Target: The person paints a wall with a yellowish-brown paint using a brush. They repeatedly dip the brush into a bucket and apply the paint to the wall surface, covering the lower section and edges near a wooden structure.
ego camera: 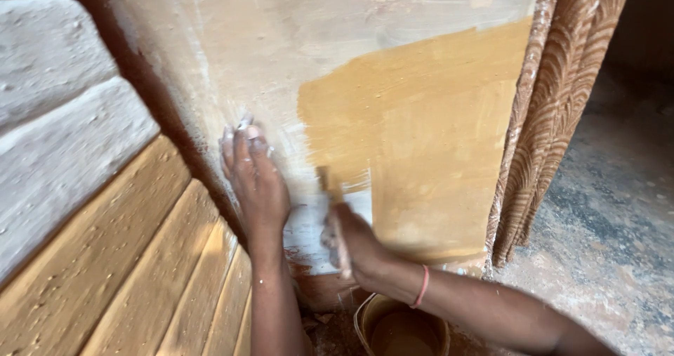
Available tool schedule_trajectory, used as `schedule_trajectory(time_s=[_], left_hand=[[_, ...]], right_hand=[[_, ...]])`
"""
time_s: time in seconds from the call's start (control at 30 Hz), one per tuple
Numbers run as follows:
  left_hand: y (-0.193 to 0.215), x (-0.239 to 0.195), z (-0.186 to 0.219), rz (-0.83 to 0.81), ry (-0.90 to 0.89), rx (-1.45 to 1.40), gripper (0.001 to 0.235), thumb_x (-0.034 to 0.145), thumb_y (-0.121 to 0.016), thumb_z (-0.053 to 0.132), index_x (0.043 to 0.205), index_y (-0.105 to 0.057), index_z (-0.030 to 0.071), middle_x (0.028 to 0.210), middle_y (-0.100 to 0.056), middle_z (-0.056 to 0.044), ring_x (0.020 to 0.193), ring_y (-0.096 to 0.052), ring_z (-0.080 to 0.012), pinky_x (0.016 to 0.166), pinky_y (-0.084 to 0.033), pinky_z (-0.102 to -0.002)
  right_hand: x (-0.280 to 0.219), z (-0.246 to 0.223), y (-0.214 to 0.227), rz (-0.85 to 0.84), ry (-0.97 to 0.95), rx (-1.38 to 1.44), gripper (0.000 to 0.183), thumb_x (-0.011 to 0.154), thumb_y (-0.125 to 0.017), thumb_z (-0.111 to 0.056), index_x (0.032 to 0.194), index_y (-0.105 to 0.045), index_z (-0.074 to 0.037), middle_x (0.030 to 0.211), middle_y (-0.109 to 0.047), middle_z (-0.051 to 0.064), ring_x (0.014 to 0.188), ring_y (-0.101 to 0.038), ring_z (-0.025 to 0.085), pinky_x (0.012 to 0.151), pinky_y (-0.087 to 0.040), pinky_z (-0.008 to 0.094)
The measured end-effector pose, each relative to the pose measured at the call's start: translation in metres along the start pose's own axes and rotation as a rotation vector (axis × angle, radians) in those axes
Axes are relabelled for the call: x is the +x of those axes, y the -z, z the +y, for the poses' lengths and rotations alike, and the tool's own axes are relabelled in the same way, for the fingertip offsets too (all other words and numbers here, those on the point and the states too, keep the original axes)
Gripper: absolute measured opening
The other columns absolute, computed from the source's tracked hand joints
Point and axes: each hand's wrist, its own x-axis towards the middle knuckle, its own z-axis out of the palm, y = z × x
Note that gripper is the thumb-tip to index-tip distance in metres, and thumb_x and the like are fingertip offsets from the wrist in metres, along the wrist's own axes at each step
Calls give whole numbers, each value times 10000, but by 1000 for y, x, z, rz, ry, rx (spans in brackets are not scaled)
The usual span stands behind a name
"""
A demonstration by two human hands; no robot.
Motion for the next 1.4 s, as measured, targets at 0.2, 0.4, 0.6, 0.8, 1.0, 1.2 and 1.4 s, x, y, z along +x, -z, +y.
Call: schedule_trajectory(time_s=[0.2, 0.4, 0.6, 0.8, 1.0, 1.2, 1.4], left_hand=[[-6, -7, -6, 33, -204, -43, 488, 1073, -349, 332, 1420, -533, 43, 1557, -381, -235, 1502, -211, -425, 1209, -180, -547], [-2, -7, 1, 68, -303, -121, 431, 1092, -368, 279, 1381, -551, 17, 1506, -498, -203, 1489, -290, -402, 1232, -190, -517], [5, -10, -4, 42, -262, -290, 453, 1083, -346, 268, 1393, -547, 6, 1506, -486, -202, 1506, -287, -391, 1219, -240, -497], [-7, -10, 1, -4, -185, -480, 475, 1104, -322, 283, 1416, -532, -7, 1547, -451, -197, 1519, -253, -343, 1211, -253, -452], [-21, -13, -1, -65, -151, -724, 469, 1106, -335, 274, 1418, -519, -23, 1573, -344, -221, 1463, -386, -290, 1177, -373, -373], [-33, -12, -9, -56, -129, -641, 455, 1091, -328, 239, 1398, -535, -25, 1551, -366, -220, 1485, -342, -289, 1181, -365, -387], [-53, -21, -5, 31, -183, -428, 428, 1070, -365, 235, 1355, -556, -21, 1519, -443, -222, 1503, -295, -346, 1207, -274, -477]], right_hand=[[-12, 21, 16, 324, 310, 201, 297, 1011, -340, -363, 929, -461, -105, 564, -435, 17, 373, -388, 136, 298, -380, 278], [2, 22, 15, -110, -101, 73, 308, 1076, -402, -350, 949, -490, -83, 624, -487, -14, 426, -405, 72, 347, -384, 225], [-4, 33, 34, 320, -61, -29, 284, 1011, -395, -318, 897, -547, -106, 570, -521, 30, 401, -444, 129, 337, -373, 275], [28, 67, 86, 139, 374, -402, 405, 1107, -347, -231, 849, -507, 37, 567, -455, 12, 426, -415, 134, 382, -407, 233], [11, 113, 48, 130, -318, -187, 412, 1079, -333, -351, 1073, -607, -43, 589, -480, -34, 403, -440, 57, 397, -430, 174], [4, 50, 39, 363, -152, 16, 384, 1053, -395, -358, 1031, -585, -25, 628, -596, 15, 378, -481, 113, 340, -433, 243], [10, 48, 53, 421, 351, -382, 354, 1041, -502, -375, 912, -529, -46, 597, -480, -12, 474, -442, 73, 424, -399, 238]])
